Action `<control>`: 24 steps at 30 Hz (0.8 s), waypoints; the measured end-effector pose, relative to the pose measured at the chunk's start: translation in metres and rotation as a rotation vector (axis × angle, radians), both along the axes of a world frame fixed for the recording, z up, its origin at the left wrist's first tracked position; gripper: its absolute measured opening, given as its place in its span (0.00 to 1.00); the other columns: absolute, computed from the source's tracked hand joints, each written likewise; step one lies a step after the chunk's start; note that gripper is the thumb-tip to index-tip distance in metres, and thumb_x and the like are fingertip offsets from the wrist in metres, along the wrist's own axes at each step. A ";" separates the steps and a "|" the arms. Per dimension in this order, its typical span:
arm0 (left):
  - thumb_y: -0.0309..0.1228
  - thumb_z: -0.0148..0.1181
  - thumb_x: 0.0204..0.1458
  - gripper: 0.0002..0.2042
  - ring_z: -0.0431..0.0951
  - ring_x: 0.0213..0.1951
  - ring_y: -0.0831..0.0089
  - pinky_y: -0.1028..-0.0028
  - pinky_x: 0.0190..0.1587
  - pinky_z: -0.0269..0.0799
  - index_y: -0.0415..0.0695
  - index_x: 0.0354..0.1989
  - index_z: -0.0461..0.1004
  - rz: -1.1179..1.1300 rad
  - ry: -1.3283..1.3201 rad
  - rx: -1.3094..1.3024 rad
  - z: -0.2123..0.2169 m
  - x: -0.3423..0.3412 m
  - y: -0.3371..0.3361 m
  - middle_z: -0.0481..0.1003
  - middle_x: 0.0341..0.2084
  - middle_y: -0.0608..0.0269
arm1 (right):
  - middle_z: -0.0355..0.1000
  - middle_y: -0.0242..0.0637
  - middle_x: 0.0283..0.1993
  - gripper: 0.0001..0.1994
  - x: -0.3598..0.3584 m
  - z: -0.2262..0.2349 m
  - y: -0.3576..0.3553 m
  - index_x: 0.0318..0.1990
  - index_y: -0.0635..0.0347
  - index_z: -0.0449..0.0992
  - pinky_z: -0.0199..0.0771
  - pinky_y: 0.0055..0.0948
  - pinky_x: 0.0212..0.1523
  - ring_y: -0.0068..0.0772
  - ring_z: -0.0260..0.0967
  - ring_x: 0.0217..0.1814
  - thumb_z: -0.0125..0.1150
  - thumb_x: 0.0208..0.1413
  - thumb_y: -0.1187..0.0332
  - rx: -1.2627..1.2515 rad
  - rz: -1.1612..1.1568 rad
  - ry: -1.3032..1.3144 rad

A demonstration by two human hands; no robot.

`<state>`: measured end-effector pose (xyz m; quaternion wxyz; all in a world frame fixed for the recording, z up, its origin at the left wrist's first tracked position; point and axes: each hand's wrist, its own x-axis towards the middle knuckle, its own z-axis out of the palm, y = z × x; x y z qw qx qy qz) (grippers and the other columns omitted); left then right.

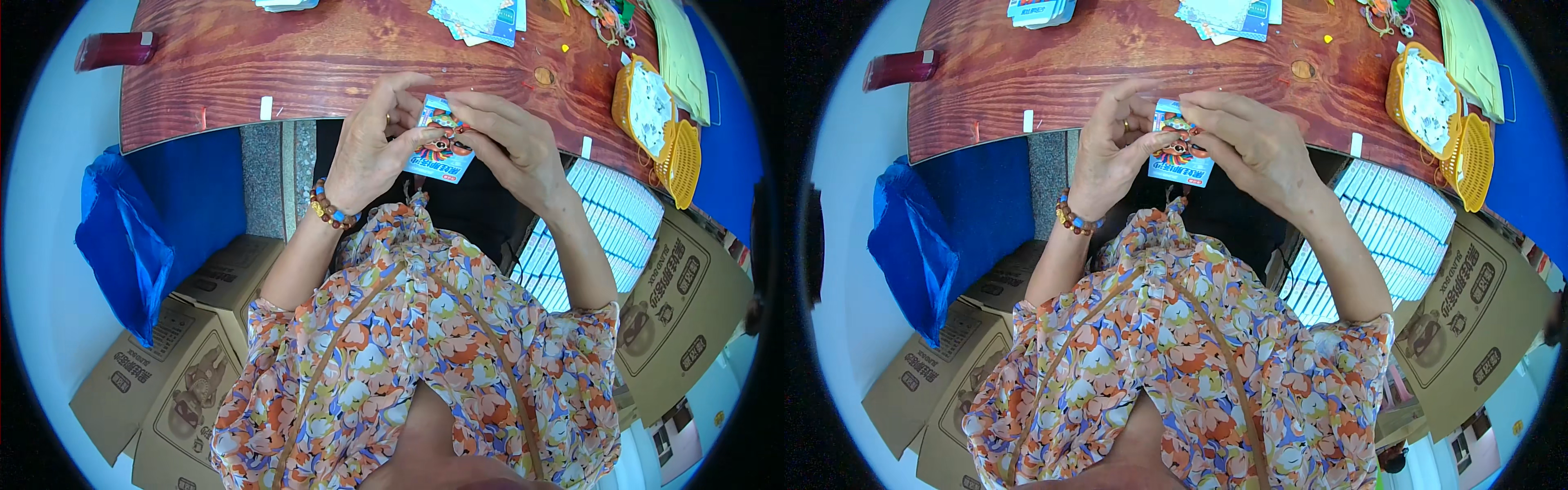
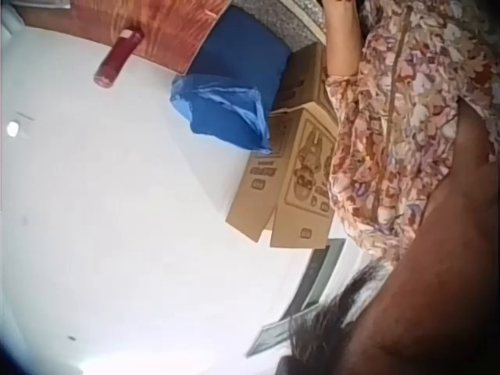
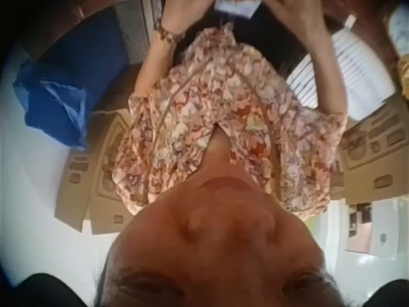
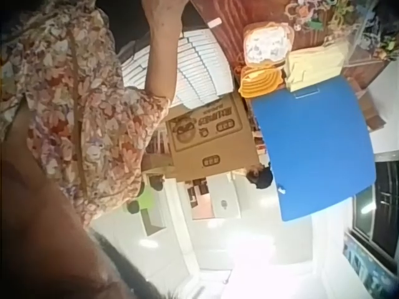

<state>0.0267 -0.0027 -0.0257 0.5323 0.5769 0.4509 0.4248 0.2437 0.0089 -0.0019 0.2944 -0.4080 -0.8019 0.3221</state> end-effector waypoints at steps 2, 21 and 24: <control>0.25 0.67 0.52 0.22 0.81 0.35 0.76 0.75 0.37 0.77 0.42 0.56 0.70 0.007 -0.006 -0.002 -0.007 0.001 -0.001 0.77 0.33 0.61 | 0.75 0.43 0.56 0.16 0.003 -0.007 0.002 0.54 0.64 0.77 0.76 0.29 0.52 0.34 0.74 0.56 0.63 0.57 0.75 -0.026 0.044 0.049; 0.23 0.67 0.52 0.24 0.79 0.36 0.78 0.78 0.37 0.77 0.44 0.59 0.72 -0.066 0.027 0.024 -0.009 0.025 -0.004 0.74 0.38 0.61 | 0.78 0.40 0.49 0.21 0.038 -0.025 -0.029 0.60 0.63 0.71 0.75 0.25 0.52 0.25 0.75 0.51 0.61 0.59 0.78 -0.550 -0.208 0.373; 0.21 0.65 0.52 0.21 0.76 0.36 0.78 0.78 0.38 0.76 0.42 0.57 0.75 -0.047 0.015 -0.074 -0.011 0.026 -0.010 0.74 0.39 0.62 | 0.80 0.36 0.43 0.20 0.033 -0.020 -0.027 0.59 0.64 0.72 0.75 0.23 0.50 0.23 0.77 0.47 0.62 0.59 0.77 -0.528 -0.221 0.388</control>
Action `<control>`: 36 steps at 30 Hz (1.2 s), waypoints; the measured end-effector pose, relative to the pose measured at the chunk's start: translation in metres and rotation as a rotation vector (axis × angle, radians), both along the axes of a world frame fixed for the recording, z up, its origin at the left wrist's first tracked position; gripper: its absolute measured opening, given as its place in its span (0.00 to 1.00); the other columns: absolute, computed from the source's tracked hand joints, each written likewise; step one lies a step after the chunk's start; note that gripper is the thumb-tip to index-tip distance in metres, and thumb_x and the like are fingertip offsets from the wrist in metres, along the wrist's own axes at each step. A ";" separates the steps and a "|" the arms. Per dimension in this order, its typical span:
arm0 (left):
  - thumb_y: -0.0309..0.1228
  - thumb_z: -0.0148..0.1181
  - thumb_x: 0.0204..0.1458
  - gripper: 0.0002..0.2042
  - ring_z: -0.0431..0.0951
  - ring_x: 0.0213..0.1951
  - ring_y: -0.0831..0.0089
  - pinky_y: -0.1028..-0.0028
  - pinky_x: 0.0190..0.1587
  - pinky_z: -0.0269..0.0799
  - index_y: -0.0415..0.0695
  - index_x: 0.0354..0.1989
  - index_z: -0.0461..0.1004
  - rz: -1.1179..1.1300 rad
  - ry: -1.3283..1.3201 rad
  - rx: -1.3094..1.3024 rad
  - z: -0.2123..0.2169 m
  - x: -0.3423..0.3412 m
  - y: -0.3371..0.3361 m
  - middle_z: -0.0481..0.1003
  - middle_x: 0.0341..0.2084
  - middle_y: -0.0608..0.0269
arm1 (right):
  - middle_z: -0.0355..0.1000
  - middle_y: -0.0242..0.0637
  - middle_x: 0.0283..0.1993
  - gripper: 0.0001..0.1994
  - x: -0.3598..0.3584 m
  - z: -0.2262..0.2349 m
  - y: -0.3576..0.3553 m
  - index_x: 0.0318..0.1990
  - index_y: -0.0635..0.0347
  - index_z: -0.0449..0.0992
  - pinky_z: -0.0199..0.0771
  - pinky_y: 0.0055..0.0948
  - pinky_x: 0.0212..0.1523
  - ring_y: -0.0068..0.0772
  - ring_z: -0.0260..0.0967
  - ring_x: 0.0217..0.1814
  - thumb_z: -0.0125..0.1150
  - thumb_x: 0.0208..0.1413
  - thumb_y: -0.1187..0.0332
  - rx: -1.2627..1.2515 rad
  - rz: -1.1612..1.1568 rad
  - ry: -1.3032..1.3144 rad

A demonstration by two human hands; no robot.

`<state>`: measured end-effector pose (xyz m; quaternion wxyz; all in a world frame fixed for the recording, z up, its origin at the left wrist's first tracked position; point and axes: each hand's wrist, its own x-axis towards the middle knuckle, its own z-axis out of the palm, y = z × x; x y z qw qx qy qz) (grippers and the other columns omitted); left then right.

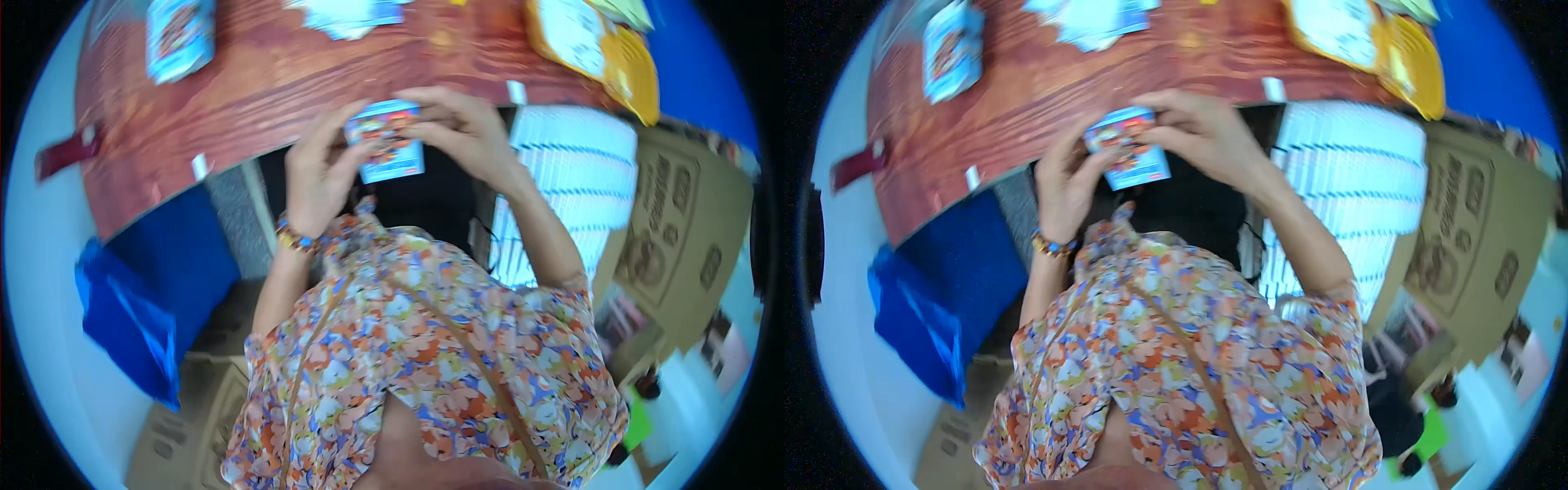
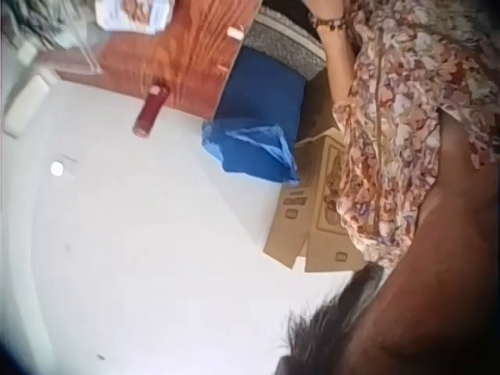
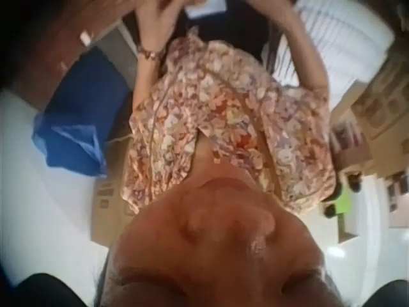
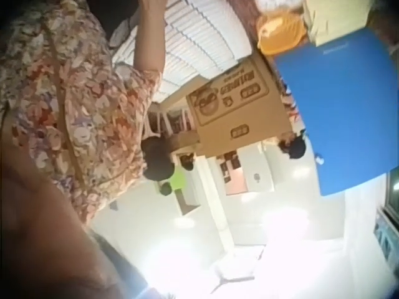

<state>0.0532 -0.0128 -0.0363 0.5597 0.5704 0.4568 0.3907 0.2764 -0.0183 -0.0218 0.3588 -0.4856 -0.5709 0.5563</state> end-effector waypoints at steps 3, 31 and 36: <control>0.16 0.63 0.53 0.17 0.78 0.43 0.76 0.76 0.44 0.75 0.35 0.53 0.75 0.022 -0.023 0.065 -0.006 -0.003 -0.005 0.77 0.43 0.59 | 0.80 0.35 0.39 0.19 -0.010 -0.021 -0.007 0.57 0.65 0.74 0.75 0.21 0.41 0.20 0.77 0.42 0.65 0.58 0.73 0.100 -0.025 0.079; 0.19 0.55 0.60 0.20 0.79 0.44 0.74 0.74 0.48 0.75 0.37 0.62 0.68 -0.251 0.203 0.107 0.007 -0.011 0.004 0.77 0.46 0.53 | 0.77 0.47 0.33 0.13 0.404 -0.133 -0.417 0.38 0.60 0.79 0.73 0.43 0.39 0.44 0.76 0.38 0.54 0.57 0.61 -0.679 -1.034 -1.323; 0.20 0.57 0.59 0.19 0.80 0.45 0.70 0.72 0.49 0.75 0.37 0.60 0.70 -0.066 0.350 0.113 0.029 -0.046 -0.003 0.78 0.45 0.54 | 0.67 0.58 0.62 0.23 0.371 -0.134 -0.335 0.58 0.66 0.70 0.62 0.41 0.63 0.52 0.63 0.66 0.50 0.52 0.70 -0.323 -0.824 -1.216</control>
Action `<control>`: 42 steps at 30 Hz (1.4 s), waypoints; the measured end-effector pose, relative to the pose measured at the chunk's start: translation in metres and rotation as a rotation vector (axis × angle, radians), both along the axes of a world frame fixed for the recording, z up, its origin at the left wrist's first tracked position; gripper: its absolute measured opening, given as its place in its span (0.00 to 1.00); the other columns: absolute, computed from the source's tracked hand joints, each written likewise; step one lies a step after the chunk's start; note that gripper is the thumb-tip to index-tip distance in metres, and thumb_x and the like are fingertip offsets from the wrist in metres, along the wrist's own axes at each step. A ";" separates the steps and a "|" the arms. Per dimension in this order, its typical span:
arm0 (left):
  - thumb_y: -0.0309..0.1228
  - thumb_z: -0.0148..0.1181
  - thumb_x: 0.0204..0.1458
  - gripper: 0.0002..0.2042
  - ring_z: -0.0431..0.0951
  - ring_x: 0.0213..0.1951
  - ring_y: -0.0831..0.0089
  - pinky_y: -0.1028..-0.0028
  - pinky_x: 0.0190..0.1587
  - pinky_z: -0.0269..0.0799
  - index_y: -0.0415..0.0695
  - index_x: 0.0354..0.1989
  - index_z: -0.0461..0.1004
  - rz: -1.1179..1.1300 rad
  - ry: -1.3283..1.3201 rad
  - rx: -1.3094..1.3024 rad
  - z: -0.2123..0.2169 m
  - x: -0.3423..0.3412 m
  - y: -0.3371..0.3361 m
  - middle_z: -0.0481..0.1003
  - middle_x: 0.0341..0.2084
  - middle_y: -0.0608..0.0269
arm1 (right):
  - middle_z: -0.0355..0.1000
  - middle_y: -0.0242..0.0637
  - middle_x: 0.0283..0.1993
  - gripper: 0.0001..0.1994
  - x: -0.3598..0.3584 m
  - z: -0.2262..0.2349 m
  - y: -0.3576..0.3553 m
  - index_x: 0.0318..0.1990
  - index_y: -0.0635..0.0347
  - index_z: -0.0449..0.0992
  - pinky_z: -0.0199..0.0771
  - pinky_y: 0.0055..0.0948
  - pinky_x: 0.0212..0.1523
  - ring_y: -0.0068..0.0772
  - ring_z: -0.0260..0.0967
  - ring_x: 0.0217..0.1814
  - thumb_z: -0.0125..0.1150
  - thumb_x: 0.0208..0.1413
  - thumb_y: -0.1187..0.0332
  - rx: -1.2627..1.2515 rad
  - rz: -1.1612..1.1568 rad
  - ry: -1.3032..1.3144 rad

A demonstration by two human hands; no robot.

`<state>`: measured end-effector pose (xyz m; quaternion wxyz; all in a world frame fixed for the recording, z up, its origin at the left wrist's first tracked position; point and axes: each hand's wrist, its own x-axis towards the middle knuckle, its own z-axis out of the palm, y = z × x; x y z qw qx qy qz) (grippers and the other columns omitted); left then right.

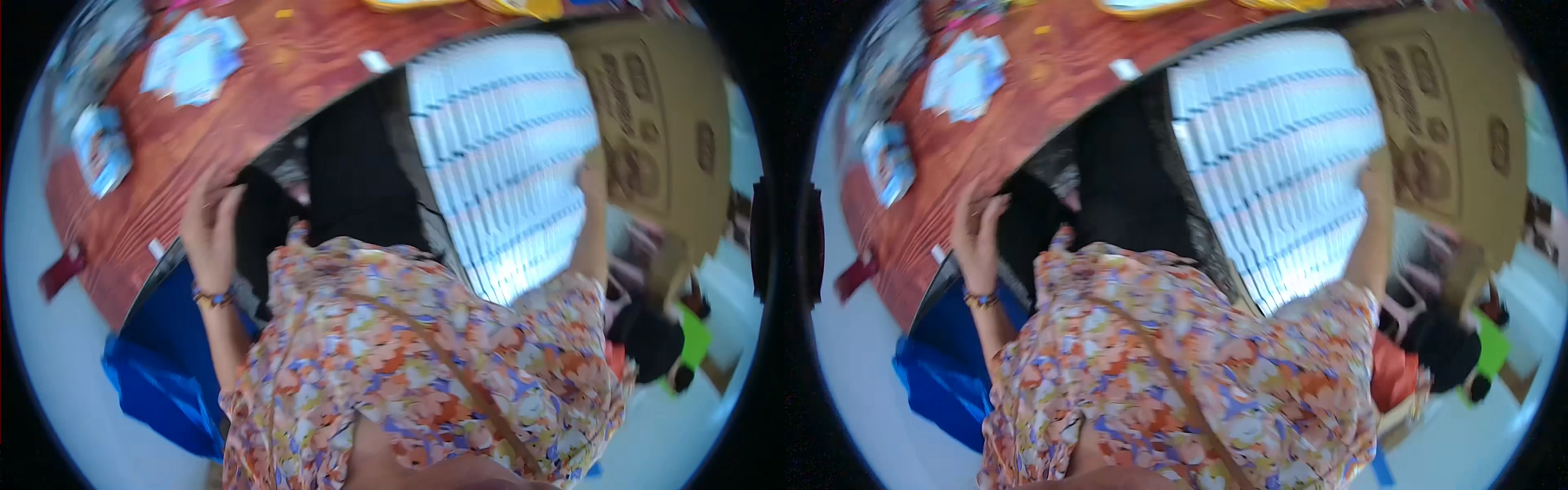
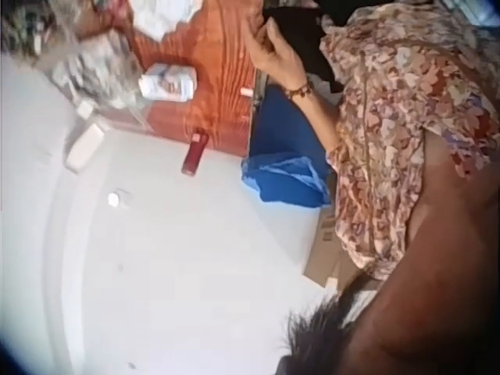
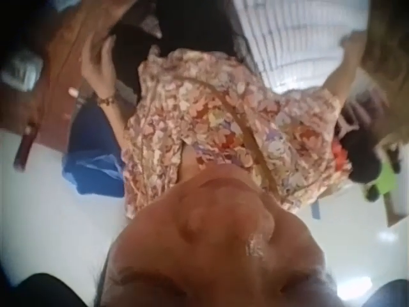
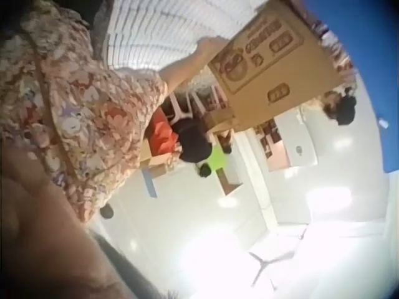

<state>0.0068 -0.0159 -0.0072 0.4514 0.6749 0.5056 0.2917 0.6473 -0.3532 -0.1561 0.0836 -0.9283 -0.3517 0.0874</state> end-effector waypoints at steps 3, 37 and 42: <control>0.21 0.59 0.58 0.17 0.81 0.44 0.69 0.72 0.48 0.76 0.36 0.57 0.71 0.097 -0.011 0.145 -0.005 0.010 0.008 0.79 0.43 0.54 | 0.72 0.59 0.44 0.15 0.011 0.036 -0.015 0.40 0.69 0.74 0.69 0.40 0.55 0.53 0.72 0.47 0.55 0.46 0.68 -0.313 0.439 -0.415; 0.37 0.79 0.34 0.55 0.65 0.60 0.47 0.51 0.67 0.54 0.32 0.70 0.49 0.105 0.468 0.572 0.024 0.004 0.032 0.64 0.58 0.44 | 0.76 0.35 0.50 0.19 -0.427 0.175 0.422 0.60 0.69 0.69 0.72 0.24 0.52 0.17 0.69 0.51 0.55 0.64 0.73 0.375 1.006 1.274; 0.41 0.79 0.31 0.54 0.71 0.53 0.49 0.53 0.57 0.67 0.33 0.67 0.55 0.153 0.521 0.619 0.016 0.018 0.029 0.68 0.52 0.46 | 0.75 0.37 0.52 0.18 -0.429 0.174 0.408 0.61 0.68 0.69 0.71 0.24 0.52 0.17 0.69 0.52 0.53 0.65 0.73 0.354 1.043 1.128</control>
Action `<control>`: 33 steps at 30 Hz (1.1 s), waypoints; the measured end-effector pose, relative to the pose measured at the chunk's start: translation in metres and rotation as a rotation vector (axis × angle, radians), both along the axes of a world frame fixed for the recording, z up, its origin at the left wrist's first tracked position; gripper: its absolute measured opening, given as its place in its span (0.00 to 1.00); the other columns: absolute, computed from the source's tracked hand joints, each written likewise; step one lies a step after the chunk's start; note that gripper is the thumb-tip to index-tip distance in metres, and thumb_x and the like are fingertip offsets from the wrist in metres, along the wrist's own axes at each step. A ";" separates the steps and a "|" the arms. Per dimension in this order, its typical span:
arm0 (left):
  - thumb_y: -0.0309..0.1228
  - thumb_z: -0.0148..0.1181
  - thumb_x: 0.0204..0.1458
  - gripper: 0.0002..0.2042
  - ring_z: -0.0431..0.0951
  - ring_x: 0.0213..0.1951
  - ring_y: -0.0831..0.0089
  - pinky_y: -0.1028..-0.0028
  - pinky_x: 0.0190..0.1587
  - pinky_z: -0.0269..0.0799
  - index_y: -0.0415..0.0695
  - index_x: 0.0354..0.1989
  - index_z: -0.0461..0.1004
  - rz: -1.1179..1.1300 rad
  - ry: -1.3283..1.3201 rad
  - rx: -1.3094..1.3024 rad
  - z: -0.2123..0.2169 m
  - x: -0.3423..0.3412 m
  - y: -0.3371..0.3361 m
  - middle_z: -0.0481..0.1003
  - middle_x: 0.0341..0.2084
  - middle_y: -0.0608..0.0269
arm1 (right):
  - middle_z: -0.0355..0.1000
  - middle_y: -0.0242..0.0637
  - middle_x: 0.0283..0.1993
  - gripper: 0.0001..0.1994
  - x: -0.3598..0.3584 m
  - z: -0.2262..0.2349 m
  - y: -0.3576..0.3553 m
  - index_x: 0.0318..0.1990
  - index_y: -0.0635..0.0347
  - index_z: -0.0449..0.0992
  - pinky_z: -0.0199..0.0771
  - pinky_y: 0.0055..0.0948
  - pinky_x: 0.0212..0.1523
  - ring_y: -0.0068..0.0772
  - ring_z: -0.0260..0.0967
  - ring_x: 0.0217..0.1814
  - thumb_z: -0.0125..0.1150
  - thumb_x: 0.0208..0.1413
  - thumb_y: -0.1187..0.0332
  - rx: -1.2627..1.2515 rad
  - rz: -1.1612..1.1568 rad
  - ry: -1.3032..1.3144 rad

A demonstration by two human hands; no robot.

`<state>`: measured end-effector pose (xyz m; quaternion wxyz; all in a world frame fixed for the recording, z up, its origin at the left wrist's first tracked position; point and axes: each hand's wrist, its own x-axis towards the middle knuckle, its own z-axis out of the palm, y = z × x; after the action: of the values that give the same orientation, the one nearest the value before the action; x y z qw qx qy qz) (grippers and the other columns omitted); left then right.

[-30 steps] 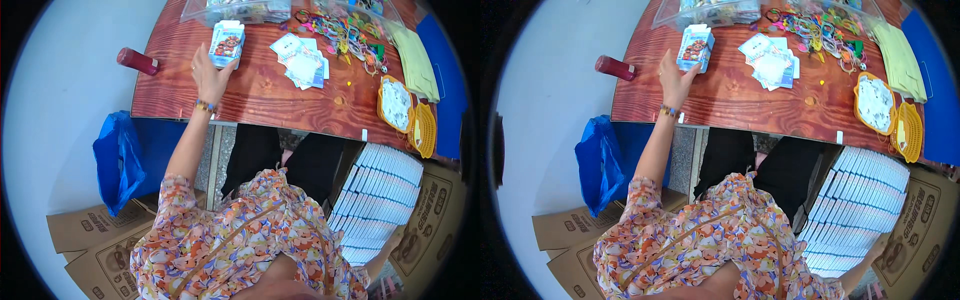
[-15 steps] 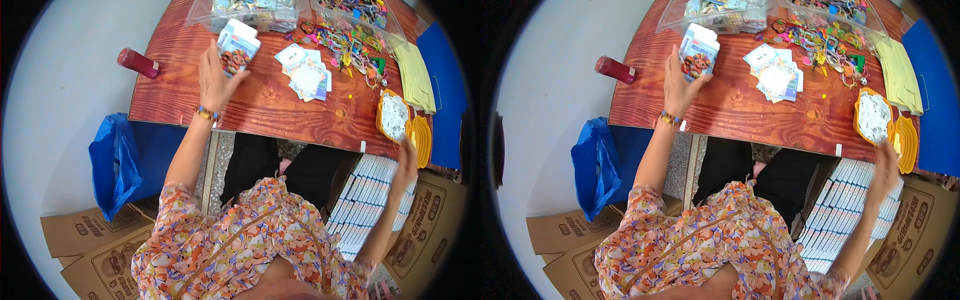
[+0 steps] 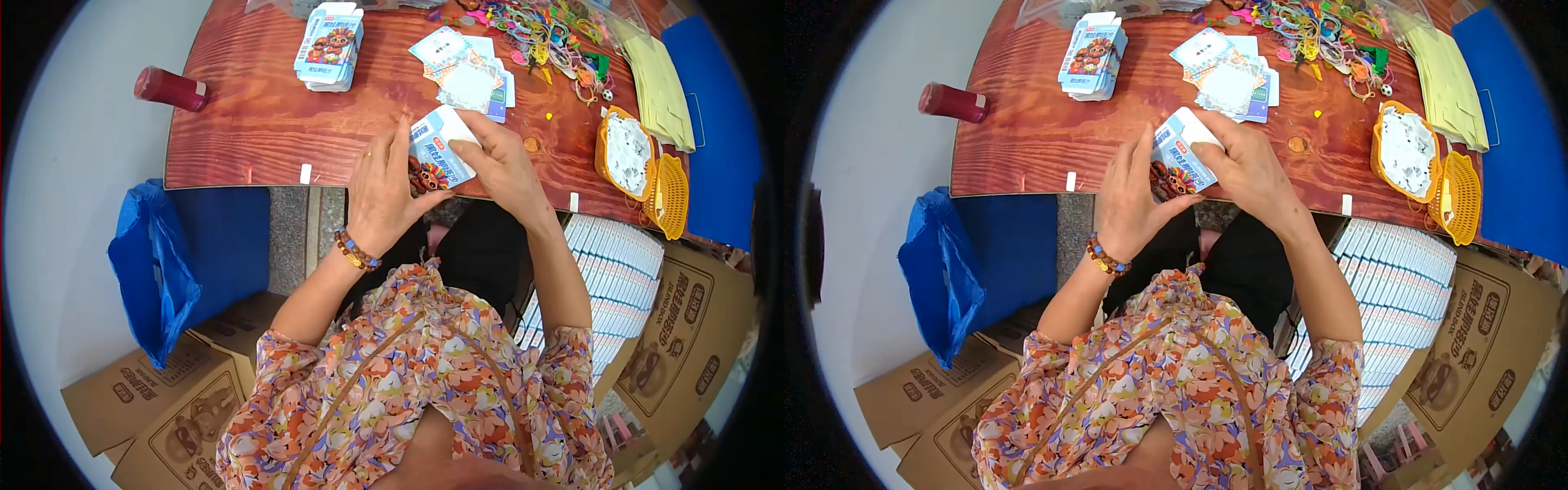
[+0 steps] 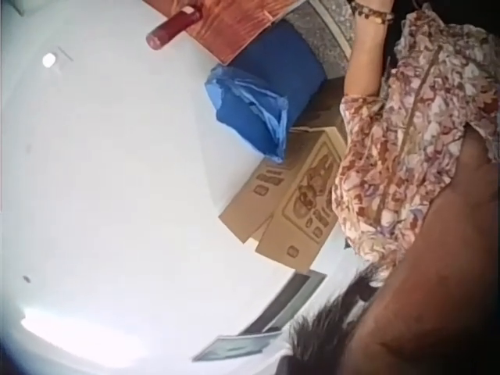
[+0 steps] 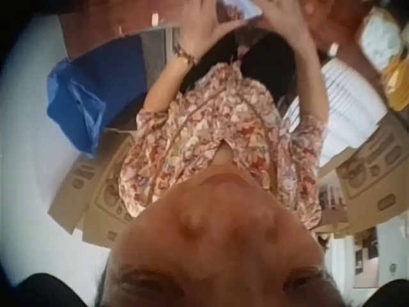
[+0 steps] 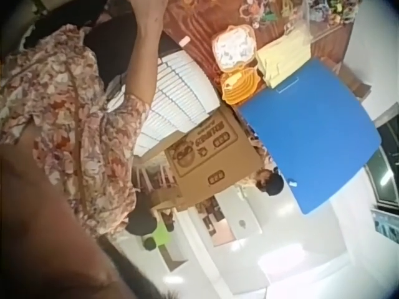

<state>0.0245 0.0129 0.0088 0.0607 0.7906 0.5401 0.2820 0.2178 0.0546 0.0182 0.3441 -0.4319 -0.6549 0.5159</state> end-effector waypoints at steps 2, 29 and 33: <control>0.41 0.79 0.32 0.48 0.77 0.45 0.51 0.59 0.46 0.75 0.36 0.64 0.61 0.011 -0.135 -0.136 0.003 0.000 -0.001 0.72 0.48 0.47 | 0.75 0.39 0.51 0.19 0.001 -0.008 0.000 0.62 0.67 0.67 0.70 0.25 0.54 0.21 0.69 0.53 0.54 0.64 0.73 -0.063 -0.044 0.187; 0.21 0.65 0.52 0.29 0.84 0.37 0.66 0.71 0.37 0.79 0.42 0.63 0.61 -0.096 -0.767 -0.462 0.004 -0.003 -0.013 0.81 0.37 0.52 | 0.69 0.31 0.47 0.06 0.017 -0.030 -0.018 0.45 0.66 0.75 0.68 0.21 0.47 0.20 0.68 0.47 0.57 0.63 0.76 0.118 -0.070 0.179; 0.20 0.65 0.53 0.29 0.83 0.35 0.69 0.71 0.37 0.79 0.44 0.63 0.61 -0.237 -0.709 -0.429 -0.009 -0.012 -0.007 0.79 0.36 0.55 | 0.71 0.33 0.46 0.04 0.017 -0.027 -0.013 0.41 0.66 0.76 0.68 0.22 0.46 0.22 0.69 0.45 0.58 0.62 0.75 0.287 -0.010 0.037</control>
<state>0.0123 0.0063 0.0001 0.4377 0.6708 0.4378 0.4084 0.2349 0.0420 -0.0087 0.4167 -0.3721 -0.7133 0.4232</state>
